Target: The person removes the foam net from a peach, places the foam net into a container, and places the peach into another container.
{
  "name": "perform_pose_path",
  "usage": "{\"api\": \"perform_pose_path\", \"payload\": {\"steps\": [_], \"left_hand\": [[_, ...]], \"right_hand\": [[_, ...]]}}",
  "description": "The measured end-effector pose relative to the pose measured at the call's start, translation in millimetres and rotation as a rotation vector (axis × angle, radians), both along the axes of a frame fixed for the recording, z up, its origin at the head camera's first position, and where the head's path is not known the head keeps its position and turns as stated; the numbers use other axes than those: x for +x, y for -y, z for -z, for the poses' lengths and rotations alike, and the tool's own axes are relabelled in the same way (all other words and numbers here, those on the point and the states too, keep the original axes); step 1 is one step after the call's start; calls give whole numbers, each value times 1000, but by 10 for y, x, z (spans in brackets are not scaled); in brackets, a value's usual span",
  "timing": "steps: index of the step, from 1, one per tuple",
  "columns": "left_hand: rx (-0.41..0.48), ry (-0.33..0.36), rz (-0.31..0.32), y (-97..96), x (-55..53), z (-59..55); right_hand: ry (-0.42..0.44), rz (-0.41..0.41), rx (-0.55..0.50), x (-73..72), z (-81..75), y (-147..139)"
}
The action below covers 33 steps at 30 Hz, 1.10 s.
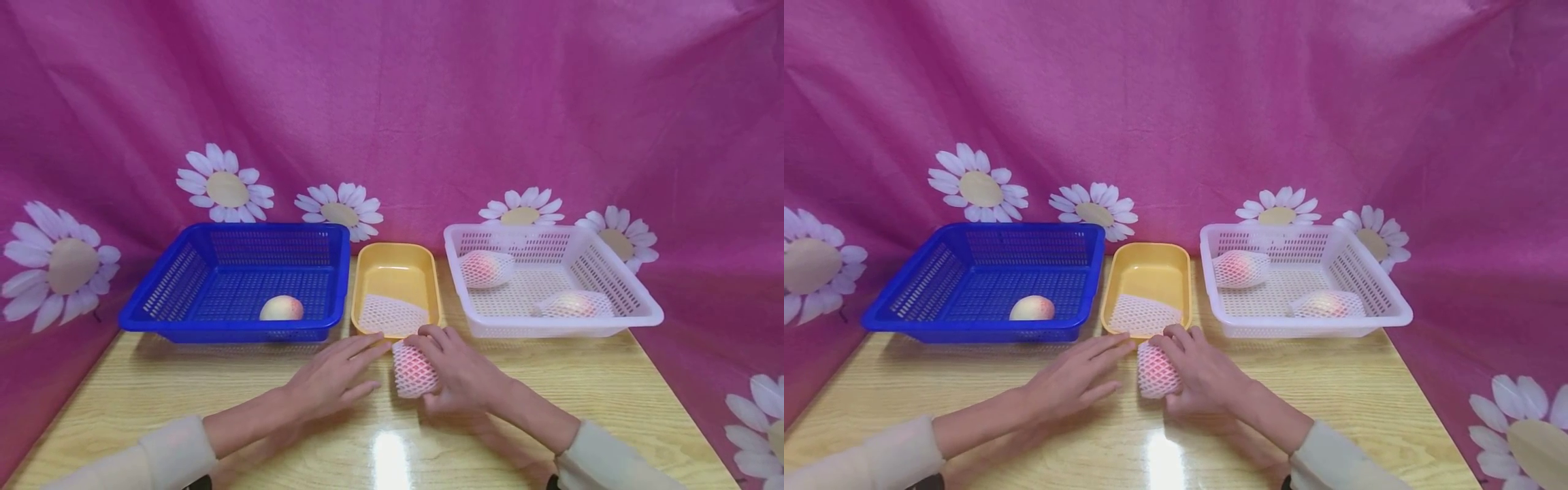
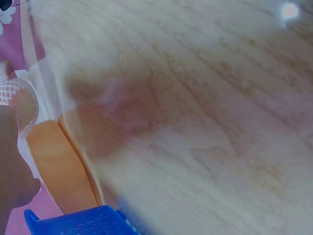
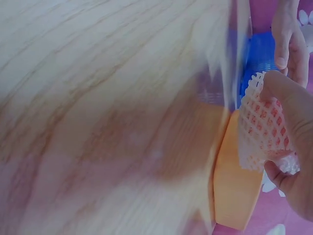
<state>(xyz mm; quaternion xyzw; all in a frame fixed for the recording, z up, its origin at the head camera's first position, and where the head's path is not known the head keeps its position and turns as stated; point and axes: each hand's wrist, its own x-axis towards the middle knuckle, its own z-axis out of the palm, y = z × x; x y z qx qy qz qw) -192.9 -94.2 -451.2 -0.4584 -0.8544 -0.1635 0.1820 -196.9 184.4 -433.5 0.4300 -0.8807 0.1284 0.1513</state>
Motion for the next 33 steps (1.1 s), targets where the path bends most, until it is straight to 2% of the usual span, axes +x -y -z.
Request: {"api": "perform_pose_path", "payload": {"steps": [7,16,25,30,33], "left_hand": [[21,17,1,1,-36,-99],[37,-81,-4,9,-119,-239],[33,-82,3,46,-176,-369],[70,-78,16,13,-192,-424],[106,-105,41,-25,-193,-459]], "right_hand": [[-18,-8,-17,-29,-101,-19],[-53,-35,-56,-93,-210,-40],[-111,-31,-66,-122,-333,-37],[-133,-28,-91,-135,-434,-31],[-135,-21,-100,-145,-501,-22]]}}
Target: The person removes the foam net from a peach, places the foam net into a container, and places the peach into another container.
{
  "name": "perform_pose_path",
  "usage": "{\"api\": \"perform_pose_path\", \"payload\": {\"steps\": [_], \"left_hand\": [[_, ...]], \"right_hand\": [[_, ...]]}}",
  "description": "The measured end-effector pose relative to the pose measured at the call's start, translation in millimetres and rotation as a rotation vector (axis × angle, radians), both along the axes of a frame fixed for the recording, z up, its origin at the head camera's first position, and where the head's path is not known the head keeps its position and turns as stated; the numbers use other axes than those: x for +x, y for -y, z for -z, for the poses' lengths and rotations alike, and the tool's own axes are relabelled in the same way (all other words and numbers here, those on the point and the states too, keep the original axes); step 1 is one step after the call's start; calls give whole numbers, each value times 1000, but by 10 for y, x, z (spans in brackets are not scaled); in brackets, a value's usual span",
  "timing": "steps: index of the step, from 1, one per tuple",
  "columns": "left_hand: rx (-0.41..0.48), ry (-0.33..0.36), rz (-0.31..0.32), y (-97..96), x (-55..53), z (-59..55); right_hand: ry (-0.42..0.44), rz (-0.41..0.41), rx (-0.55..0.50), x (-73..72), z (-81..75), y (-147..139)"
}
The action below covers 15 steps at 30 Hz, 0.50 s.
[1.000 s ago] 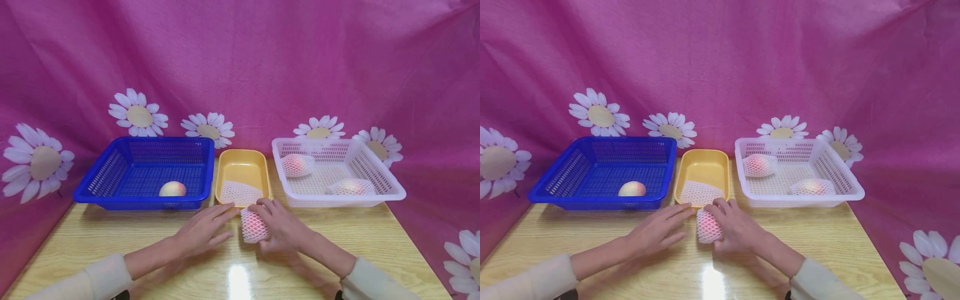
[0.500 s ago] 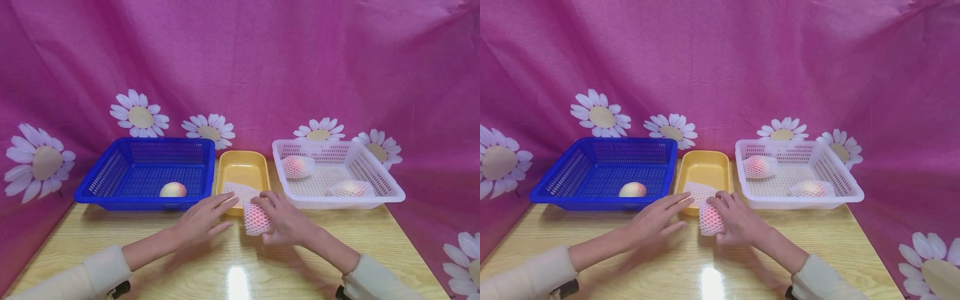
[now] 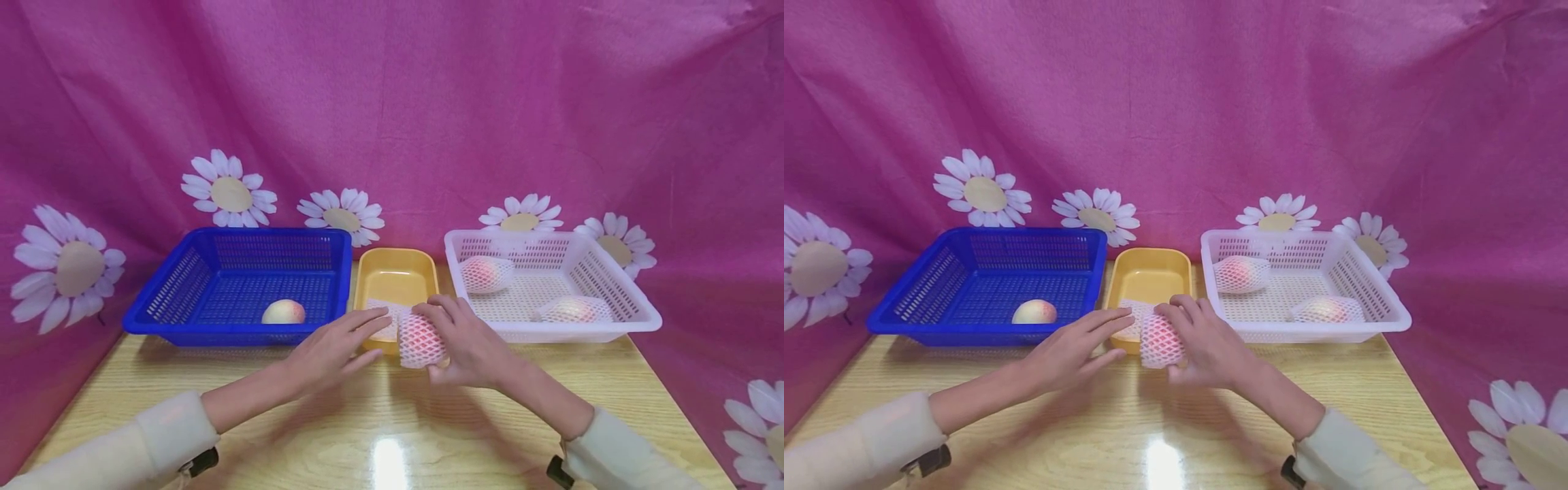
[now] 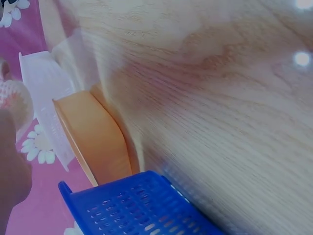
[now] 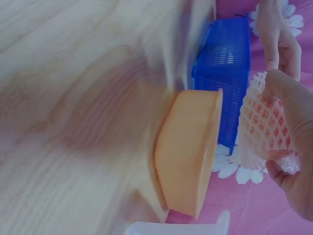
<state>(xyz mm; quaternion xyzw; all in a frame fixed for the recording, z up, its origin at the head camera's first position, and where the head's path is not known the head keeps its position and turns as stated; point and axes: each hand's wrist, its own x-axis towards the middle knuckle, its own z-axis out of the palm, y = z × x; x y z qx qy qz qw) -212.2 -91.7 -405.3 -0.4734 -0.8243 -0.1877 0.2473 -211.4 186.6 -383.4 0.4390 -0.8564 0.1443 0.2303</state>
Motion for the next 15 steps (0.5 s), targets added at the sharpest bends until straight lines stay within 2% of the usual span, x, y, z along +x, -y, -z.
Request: {"api": "perform_pose_path", "payload": {"steps": [5,15], "left_hand": [[68,-79,57,-71,1,-36],[142,-164,124,-168,-23,-94]], "right_hand": [[-13,5,-10,-1,-96,13],[-31,-15,-33,35,-191,58]]}}
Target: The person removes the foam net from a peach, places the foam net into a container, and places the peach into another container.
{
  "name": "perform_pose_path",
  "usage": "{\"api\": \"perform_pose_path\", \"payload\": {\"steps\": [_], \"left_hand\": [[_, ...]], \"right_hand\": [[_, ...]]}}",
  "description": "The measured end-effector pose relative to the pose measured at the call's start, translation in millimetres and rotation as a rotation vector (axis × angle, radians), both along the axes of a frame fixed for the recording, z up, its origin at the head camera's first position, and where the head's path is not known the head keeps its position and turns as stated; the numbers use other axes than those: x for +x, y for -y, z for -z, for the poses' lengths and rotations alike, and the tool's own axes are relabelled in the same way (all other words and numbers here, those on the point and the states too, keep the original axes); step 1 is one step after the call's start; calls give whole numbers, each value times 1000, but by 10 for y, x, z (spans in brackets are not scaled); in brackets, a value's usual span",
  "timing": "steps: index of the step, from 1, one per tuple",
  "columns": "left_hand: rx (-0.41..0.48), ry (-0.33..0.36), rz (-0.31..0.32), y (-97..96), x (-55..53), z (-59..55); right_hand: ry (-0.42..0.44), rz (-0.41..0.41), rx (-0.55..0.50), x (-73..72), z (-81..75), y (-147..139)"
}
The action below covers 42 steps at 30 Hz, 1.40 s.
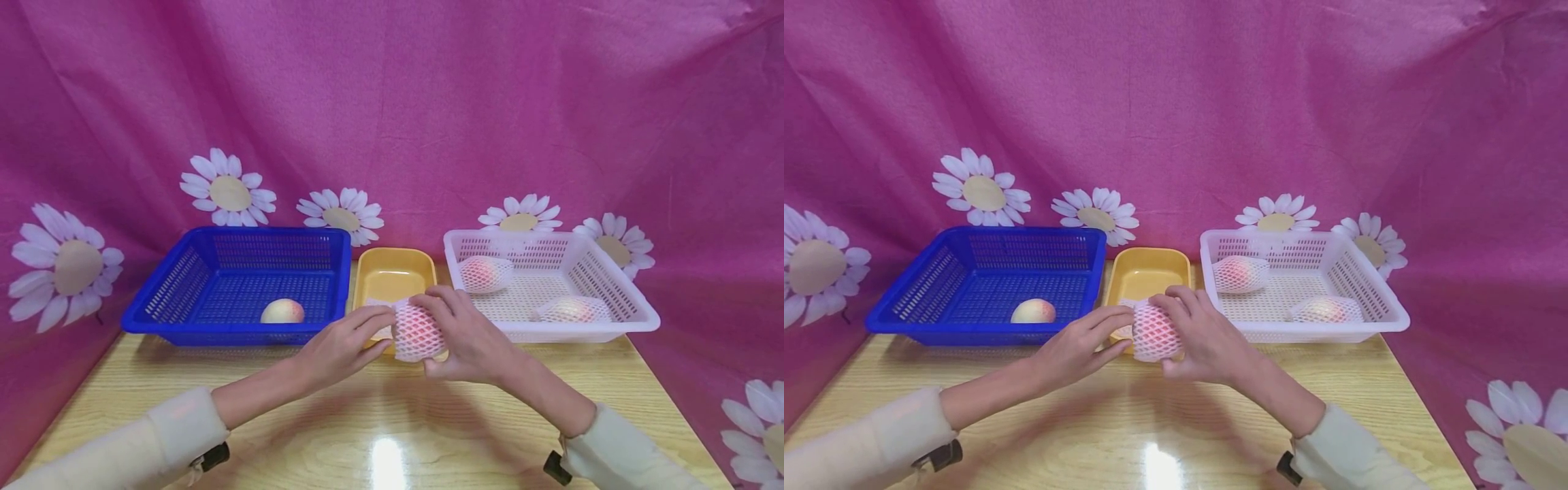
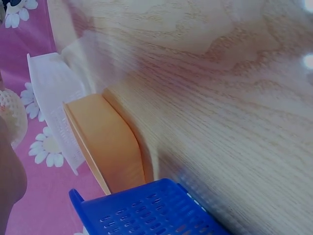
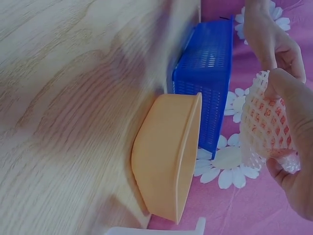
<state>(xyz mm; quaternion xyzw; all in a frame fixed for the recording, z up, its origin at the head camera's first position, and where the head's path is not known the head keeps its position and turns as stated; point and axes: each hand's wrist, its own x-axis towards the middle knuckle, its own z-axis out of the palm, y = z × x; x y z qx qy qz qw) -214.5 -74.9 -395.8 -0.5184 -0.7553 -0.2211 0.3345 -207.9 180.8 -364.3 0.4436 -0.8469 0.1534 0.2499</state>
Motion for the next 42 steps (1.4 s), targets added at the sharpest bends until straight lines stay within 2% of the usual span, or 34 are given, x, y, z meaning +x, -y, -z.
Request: {"api": "perform_pose_path", "payload": {"steps": [7,18,26,31,36,42], "left_hand": [[13,49,28,-28,-17,-15],[49,134,120,-108,-51,-5],[47,185,106,-130,-40,-30],[49,256,115,-95,-28,-8],[74,302,89,-40,-46,7],[105,324,56,22,-66,37]], "right_hand": [[2,-9,-7,10,-24,25],[28,-38,-27,19,-40,100],[53,-53,-32,17,-67,148],[57,-82,-20,-7,-42,131],[40,-125,-22,-49,-35,102],[16,-88,16,-87,-65,57]]}}
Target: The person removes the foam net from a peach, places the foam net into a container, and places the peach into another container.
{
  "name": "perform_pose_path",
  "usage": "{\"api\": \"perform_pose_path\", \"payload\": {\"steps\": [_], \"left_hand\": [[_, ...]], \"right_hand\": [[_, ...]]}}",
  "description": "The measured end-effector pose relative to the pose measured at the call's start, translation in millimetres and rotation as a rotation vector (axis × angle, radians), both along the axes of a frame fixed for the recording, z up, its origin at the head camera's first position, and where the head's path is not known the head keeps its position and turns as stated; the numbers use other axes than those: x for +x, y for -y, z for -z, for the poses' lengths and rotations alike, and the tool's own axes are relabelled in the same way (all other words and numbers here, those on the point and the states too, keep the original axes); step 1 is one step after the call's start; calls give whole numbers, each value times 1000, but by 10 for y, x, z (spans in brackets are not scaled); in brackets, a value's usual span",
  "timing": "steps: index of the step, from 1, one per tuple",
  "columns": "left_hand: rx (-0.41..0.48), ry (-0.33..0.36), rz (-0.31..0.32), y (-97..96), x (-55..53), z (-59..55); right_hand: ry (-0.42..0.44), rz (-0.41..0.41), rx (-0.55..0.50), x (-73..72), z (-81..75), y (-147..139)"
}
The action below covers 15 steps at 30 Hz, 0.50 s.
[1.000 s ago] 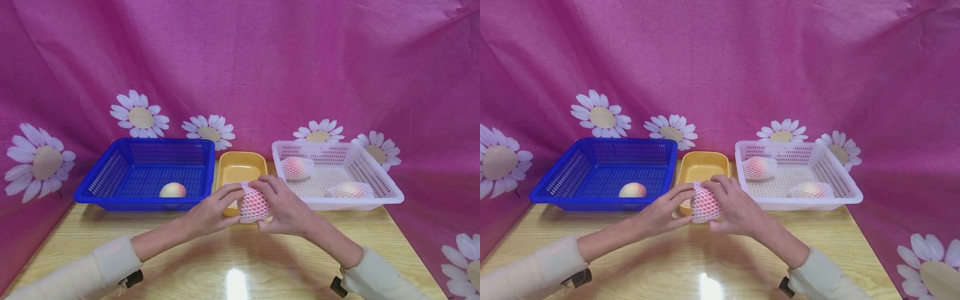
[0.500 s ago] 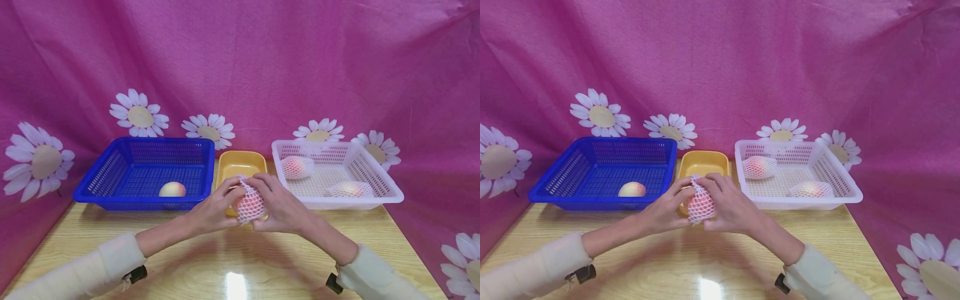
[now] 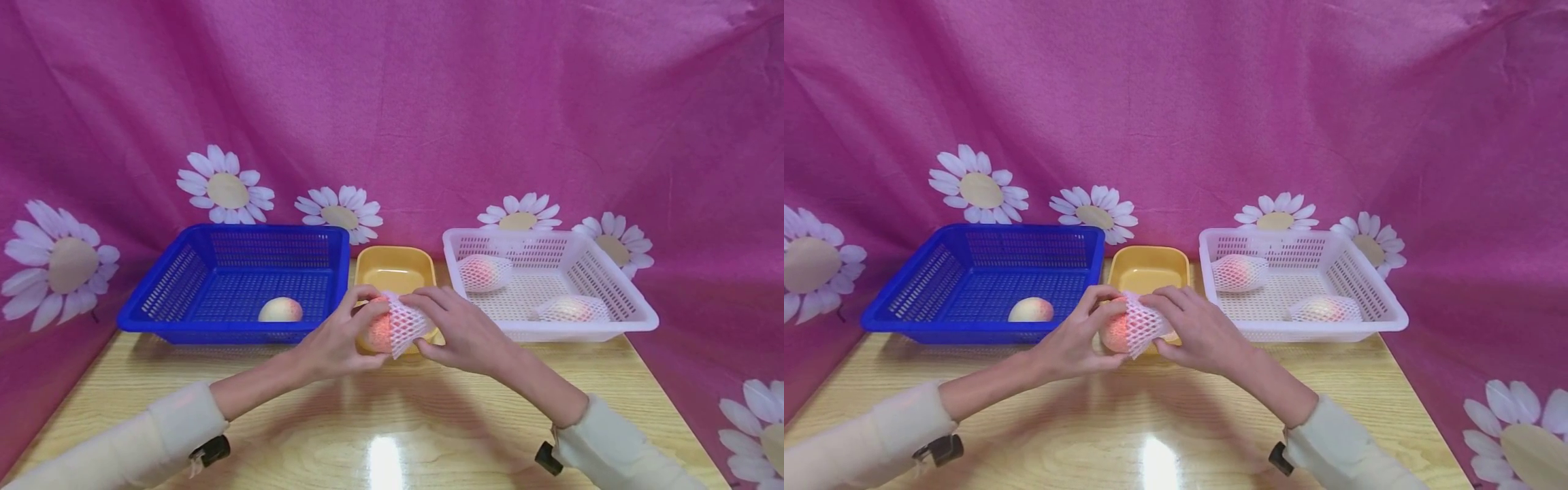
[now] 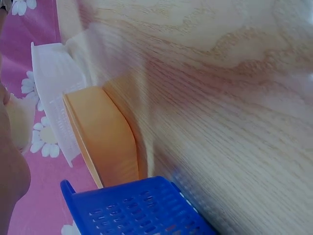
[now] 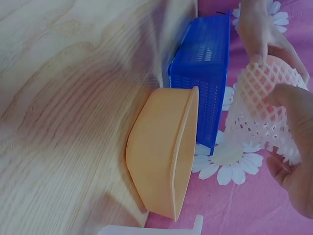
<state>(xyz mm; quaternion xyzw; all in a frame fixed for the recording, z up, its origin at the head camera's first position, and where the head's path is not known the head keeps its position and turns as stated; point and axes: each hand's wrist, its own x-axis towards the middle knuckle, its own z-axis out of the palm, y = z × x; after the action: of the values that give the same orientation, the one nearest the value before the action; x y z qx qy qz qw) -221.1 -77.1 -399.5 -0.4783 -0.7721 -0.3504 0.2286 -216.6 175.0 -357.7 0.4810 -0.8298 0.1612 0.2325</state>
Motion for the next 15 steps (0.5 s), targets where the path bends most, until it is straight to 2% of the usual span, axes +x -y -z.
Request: {"api": "perform_pose_path", "payload": {"steps": [8,12,15], "left_hand": [[-4,-20,-87,97,13,24],[2,-34,-104,151,12,41],[-4,-35,-122,207,23,36]], "right_hand": [[-26,12,22,-85,-15,-37],[-17,60,52,-121,-5,-37],[27,112,71,-139,7,-14]]}}
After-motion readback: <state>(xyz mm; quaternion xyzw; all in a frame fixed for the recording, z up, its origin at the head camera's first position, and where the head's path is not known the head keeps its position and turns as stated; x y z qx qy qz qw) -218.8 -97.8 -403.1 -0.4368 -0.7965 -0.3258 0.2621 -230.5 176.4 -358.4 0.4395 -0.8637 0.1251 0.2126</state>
